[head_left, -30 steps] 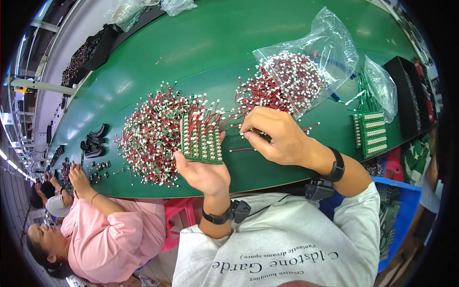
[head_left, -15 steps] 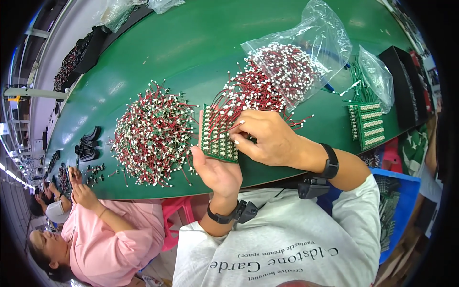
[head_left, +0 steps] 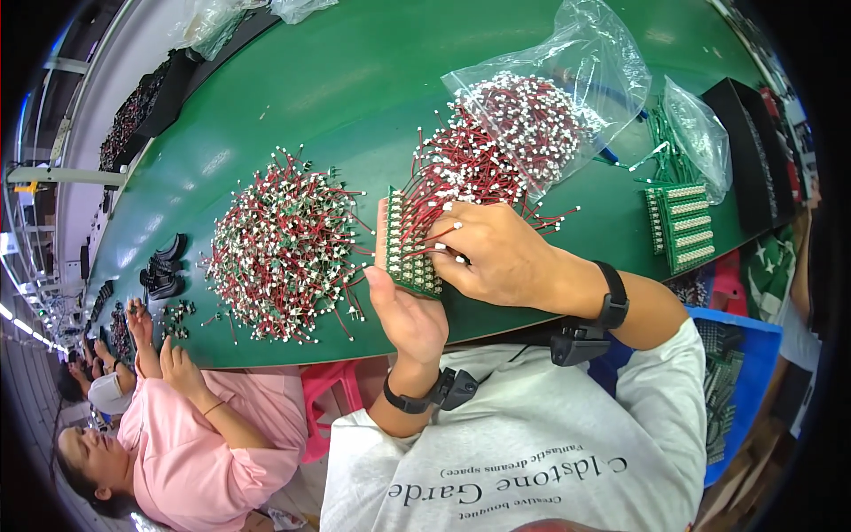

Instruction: The worker is manually inserting small electronic components into a green printed circuit board.

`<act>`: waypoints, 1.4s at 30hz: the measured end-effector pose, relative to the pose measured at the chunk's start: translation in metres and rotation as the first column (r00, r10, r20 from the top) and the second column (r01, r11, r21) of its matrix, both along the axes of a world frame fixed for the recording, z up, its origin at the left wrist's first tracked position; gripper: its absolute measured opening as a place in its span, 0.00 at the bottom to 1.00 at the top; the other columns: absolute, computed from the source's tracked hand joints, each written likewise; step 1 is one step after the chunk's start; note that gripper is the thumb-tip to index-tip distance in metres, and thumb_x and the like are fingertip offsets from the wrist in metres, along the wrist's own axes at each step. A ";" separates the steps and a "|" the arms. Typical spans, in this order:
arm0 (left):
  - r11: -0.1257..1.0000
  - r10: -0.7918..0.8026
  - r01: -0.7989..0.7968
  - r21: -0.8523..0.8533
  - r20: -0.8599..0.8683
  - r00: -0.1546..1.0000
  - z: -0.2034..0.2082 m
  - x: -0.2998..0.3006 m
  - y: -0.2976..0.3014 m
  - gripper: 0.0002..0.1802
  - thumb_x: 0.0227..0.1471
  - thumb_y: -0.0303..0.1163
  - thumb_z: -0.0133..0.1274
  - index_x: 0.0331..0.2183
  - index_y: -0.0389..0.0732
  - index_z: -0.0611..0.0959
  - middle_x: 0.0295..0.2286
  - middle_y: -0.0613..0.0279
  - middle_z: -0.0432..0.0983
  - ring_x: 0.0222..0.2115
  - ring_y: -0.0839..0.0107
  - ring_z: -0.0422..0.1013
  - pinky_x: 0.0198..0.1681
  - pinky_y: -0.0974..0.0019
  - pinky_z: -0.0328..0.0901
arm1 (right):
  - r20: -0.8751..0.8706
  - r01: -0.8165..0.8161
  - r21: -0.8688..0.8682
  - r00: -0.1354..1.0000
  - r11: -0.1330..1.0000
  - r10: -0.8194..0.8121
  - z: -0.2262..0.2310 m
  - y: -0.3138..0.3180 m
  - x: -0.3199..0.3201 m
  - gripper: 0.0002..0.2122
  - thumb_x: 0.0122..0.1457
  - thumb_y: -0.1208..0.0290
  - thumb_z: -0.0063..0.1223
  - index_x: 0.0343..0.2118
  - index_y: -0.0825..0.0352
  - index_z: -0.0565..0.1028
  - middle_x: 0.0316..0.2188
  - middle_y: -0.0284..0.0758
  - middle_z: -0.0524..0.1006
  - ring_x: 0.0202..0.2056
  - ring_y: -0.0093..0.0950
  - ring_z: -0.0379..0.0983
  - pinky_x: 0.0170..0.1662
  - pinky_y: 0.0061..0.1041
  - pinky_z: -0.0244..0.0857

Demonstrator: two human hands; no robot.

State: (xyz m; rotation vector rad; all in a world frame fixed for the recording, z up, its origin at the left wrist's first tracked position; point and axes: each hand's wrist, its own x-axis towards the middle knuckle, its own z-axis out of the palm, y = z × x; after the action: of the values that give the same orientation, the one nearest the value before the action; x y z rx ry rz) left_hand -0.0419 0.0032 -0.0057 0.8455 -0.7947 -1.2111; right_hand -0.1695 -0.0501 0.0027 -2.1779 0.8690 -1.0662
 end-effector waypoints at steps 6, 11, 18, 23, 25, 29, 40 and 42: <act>0.998 -0.055 0.061 -0.028 0.171 0.984 0.000 0.001 0.002 0.42 0.64 0.54 0.31 0.64 0.27 0.49 0.56 0.49 0.62 0.55 0.63 0.63 0.60 0.62 0.55 | -0.147 -0.012 -0.125 0.989 0.992 -0.007 0.001 0.004 -0.002 0.07 0.45 0.78 0.57 0.27 0.66 0.70 0.21 0.35 0.72 0.25 0.35 0.72 0.26 0.34 0.67; 0.998 -0.059 0.062 -0.020 0.114 0.992 0.001 0.002 0.005 0.42 0.64 0.54 0.30 0.63 0.26 0.49 0.57 0.48 0.61 0.55 0.63 0.62 0.60 0.62 0.54 | -0.142 -0.007 -0.142 0.990 0.990 -0.013 0.004 0.004 -0.003 0.09 0.44 0.78 0.58 0.28 0.66 0.69 0.21 0.36 0.71 0.24 0.36 0.72 0.26 0.34 0.66; 0.997 -0.064 0.070 -0.032 0.171 0.983 0.004 0.002 0.004 0.42 0.64 0.53 0.31 0.63 0.26 0.48 0.57 0.48 0.61 0.56 0.63 0.62 0.61 0.61 0.54 | -0.136 -0.046 -0.121 0.990 0.992 0.029 0.003 0.002 -0.004 0.07 0.47 0.74 0.57 0.25 0.68 0.70 0.21 0.39 0.73 0.24 0.39 0.74 0.28 0.36 0.69; 0.997 -0.056 0.062 -0.038 0.146 0.988 0.005 0.006 0.006 0.42 0.64 0.53 0.30 0.63 0.25 0.48 0.57 0.48 0.60 0.57 0.63 0.61 0.60 0.61 0.54 | -0.173 0.019 -0.117 0.984 0.993 -0.040 0.015 0.003 -0.008 0.10 0.43 0.78 0.61 0.30 0.66 0.74 0.21 0.37 0.72 0.24 0.37 0.72 0.28 0.34 0.67; 0.998 -0.045 0.053 -0.045 0.166 0.985 0.004 0.004 0.006 0.43 0.64 0.54 0.30 0.63 0.25 0.48 0.57 0.48 0.60 0.57 0.63 0.61 0.60 0.61 0.54 | -0.127 0.012 -0.138 0.991 0.990 -0.030 0.011 0.003 -0.006 0.09 0.43 0.79 0.60 0.29 0.65 0.74 0.21 0.36 0.72 0.23 0.37 0.72 0.27 0.34 0.67; 0.996 -0.073 0.081 -0.032 0.195 0.978 0.003 0.007 0.006 0.42 0.65 0.54 0.29 0.63 0.24 0.49 0.58 0.48 0.60 0.58 0.63 0.60 0.61 0.61 0.53 | -0.143 -0.006 -0.142 0.990 0.990 -0.015 0.008 0.004 -0.004 0.08 0.42 0.78 0.58 0.25 0.68 0.70 0.23 0.39 0.72 0.24 0.38 0.73 0.27 0.34 0.69; 0.998 0.047 -0.046 -0.049 0.029 0.998 0.004 0.012 0.004 0.39 0.64 0.54 0.29 0.61 0.30 0.57 0.53 0.49 0.67 0.54 0.61 0.65 0.58 0.58 0.57 | -0.072 0.096 -0.183 0.991 0.979 -0.110 0.005 0.005 0.013 0.08 0.43 0.78 0.61 0.29 0.66 0.75 0.18 0.34 0.70 0.22 0.34 0.72 0.22 0.31 0.66; 0.981 0.147 -0.160 -0.107 -0.116 0.982 0.008 0.024 -0.001 0.39 0.63 0.55 0.29 0.60 0.31 0.61 0.54 0.47 0.67 0.52 0.57 0.66 0.56 0.54 0.61 | -0.054 0.114 -0.166 0.991 0.980 -0.124 0.015 0.008 0.013 0.08 0.45 0.76 0.62 0.29 0.66 0.76 0.18 0.33 0.70 0.22 0.33 0.72 0.22 0.31 0.66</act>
State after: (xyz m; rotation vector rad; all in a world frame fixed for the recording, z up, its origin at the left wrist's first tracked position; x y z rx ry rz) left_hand -0.0179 0.0017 0.0020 0.7268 -0.6926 -1.0543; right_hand -0.1560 -0.0416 0.0173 -2.3299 0.9828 -1.1674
